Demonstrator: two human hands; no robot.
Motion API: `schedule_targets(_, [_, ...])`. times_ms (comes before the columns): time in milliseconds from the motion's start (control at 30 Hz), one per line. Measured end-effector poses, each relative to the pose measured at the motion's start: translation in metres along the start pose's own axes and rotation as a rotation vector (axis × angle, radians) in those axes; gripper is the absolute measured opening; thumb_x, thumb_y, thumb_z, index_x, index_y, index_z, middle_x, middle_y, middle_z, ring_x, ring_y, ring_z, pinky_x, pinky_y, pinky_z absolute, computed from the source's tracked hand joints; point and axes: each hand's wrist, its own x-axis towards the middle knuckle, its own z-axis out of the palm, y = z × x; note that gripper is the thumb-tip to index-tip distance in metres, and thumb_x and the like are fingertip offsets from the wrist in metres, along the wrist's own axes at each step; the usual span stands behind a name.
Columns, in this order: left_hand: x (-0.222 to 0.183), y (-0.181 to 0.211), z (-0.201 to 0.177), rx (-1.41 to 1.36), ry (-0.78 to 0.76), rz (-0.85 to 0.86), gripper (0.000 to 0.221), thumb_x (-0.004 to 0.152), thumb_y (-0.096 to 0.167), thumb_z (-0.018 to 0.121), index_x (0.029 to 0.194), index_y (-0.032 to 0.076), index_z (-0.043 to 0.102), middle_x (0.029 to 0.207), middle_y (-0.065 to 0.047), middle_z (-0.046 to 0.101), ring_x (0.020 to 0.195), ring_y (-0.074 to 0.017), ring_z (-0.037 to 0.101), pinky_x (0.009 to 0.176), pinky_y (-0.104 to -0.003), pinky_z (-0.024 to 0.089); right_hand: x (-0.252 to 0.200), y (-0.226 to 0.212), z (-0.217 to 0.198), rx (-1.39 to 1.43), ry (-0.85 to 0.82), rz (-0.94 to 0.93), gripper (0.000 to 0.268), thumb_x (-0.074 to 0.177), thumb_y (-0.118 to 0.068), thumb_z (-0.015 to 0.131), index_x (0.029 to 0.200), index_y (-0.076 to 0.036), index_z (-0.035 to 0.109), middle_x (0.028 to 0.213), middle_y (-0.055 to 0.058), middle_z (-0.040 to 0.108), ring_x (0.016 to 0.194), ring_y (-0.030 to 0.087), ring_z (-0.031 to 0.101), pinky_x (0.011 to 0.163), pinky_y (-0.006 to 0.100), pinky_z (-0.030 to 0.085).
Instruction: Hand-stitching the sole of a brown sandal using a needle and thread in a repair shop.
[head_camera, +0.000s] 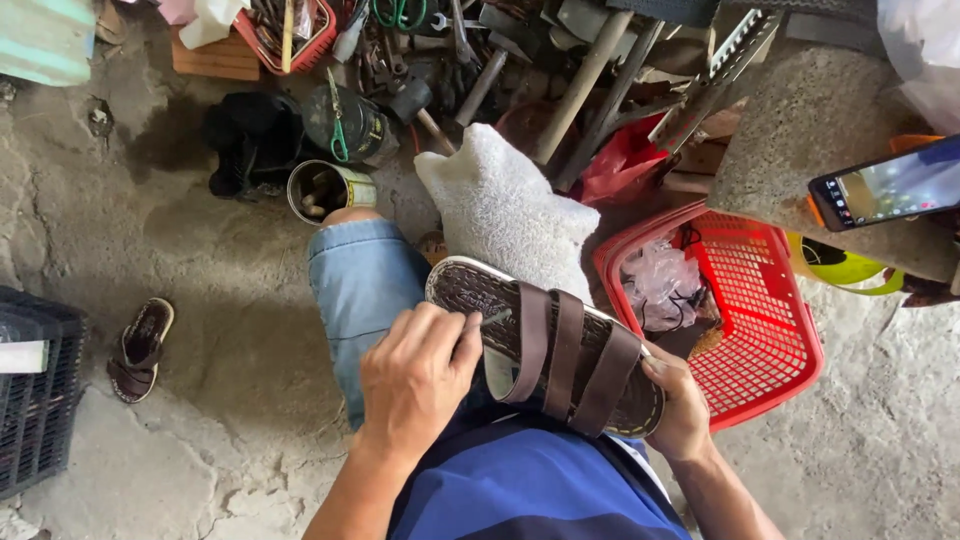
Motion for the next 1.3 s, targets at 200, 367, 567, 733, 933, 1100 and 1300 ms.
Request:
schedule_targets(200, [-0.006,0.001,0.013,-0.026,-0.077,-0.109,0.010,0.096,0.016,0.077,0.099,0.008,0.071,0.090,-0.003,0.068,0.074,-0.0186,0.067,0.054,-0.031,0.053,-0.001,-0.009,0.006,-0.097,-0.050,-0.024,0.054,0.090,-0.033,0.048,0.109,0.015,0.066,0.085,0.022,0.072,0.073,0.032,0.071,0.062,0.039,0.055])
schedule_targets(367, [-0.009,0.001,0.020,-0.064,-0.119,-0.099,0.025,0.092,0.010,0.077,0.116,0.003,0.073,0.098,-0.004,0.067,0.079,-0.0205,0.068,0.059,-0.031,0.058,-0.001,0.000,-0.004,-0.059,-0.023,-0.012,0.061,0.089,-0.034,0.051,0.121,0.017,0.064,0.089,0.025,0.074,0.073,0.034,0.073,0.059,0.040,0.058])
schedule_targets(567, [-0.007,0.005,0.027,-0.069,-0.049,-0.158,0.016,0.089,0.007,0.076,0.092,0.011,0.061,0.079,-0.003,0.058,0.059,-0.0204,0.061,0.042,-0.035,0.046,-0.004,-0.003,0.003,-0.100,0.006,-0.020,0.064,0.084,-0.033,0.054,0.122,0.017,0.064,0.093,0.025,0.075,0.079,0.033,0.074,0.064,0.040,0.058])
schedule_targets(733, [-0.009,-0.009,-0.008,-1.157,-0.509,-0.564,0.013,0.098,0.018,0.060,0.087,0.012,0.061,0.066,0.003,0.054,0.055,-0.0060,0.044,0.048,-0.025,0.036,-0.012,0.003,0.006,-0.119,0.061,-0.013,0.070,0.082,-0.036,0.056,0.127,0.017,0.061,0.100,0.027,0.074,0.086,0.037,0.073,0.069,0.044,0.058])
schedule_targets(933, [-0.061,-0.062,-0.049,-1.129,-0.513,-0.465,0.018,0.094,0.022,0.067,0.080,0.010,0.065,0.078,0.000,0.062,0.070,-0.0125,0.055,0.067,-0.028,0.044,-0.017,-0.005,0.034,-0.330,0.084,-0.072,0.076,0.082,-0.040,0.051,0.135,0.014,0.058,0.116,0.026,0.073,0.103,0.035,0.071,0.084,0.043,0.056])
schedule_targets(1100, [-0.144,-0.131,-0.085,-0.847,-0.088,-1.042,0.014,0.084,0.014,0.065,0.091,0.010,0.077,0.082,-0.003,0.073,0.060,-0.0131,0.054,0.051,-0.028,0.041,-0.016,-0.009,0.066,-0.840,-0.062,-0.361,0.066,0.095,-0.045,0.037,0.128,0.008,0.059,0.117,0.020,0.072,0.101,0.027,0.071,0.086,0.036,0.054])
schedule_targets(1300, [-0.197,-0.186,-0.111,-0.656,0.270,-1.189,0.018,0.105,0.010,0.056,0.089,0.007,0.062,0.062,-0.001,0.043,0.053,-0.0091,0.036,0.047,-0.024,0.021,-0.015,0.001,0.072,-1.088,-0.209,-0.543,0.062,0.102,-0.037,0.033,0.132,0.012,0.055,0.133,0.030,0.062,0.124,0.042,0.064,0.108,0.046,0.050])
